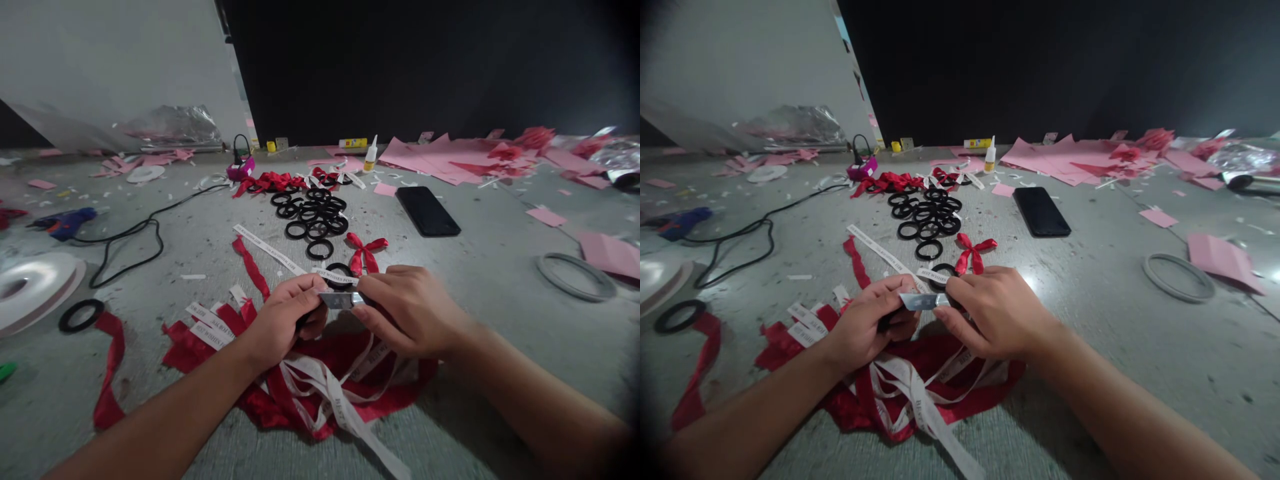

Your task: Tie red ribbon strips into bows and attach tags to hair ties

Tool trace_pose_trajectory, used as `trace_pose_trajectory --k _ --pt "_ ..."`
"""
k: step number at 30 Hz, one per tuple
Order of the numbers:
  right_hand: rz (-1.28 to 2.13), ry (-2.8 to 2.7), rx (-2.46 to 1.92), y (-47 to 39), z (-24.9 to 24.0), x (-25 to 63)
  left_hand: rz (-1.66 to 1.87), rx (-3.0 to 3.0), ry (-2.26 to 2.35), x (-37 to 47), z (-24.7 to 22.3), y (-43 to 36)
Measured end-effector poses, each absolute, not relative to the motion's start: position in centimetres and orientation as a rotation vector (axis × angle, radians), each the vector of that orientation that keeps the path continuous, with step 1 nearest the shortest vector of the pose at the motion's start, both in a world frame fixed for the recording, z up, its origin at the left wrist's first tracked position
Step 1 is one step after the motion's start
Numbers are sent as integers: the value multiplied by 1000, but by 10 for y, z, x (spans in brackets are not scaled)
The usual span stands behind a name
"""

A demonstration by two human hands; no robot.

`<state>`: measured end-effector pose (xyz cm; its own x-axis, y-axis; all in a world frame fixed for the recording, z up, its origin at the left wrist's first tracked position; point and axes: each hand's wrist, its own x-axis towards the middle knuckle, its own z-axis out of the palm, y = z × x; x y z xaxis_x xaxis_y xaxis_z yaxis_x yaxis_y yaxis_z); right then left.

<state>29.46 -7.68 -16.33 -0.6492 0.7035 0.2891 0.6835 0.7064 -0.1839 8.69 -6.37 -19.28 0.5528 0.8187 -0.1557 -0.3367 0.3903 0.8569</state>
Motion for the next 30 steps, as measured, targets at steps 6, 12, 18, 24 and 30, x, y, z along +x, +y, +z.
trace_pose_trajectory --k 6,12,18,24,30 --pt "89 -2595 -1083 -78 -165 293 800 904 676 88 -191 -65" --pt "78 -2559 -1144 -78 -167 292 816 932 649 87 -190 -66" --pt "131 -2560 -1157 -79 -167 290 827 1014 625 86 -194 -64" --pt "205 -2516 -1217 -80 -166 288 895 1103 612 85 -193 -65" --pt "235 -2502 -1246 -82 -166 287 973 1257 652 85 -196 -65"
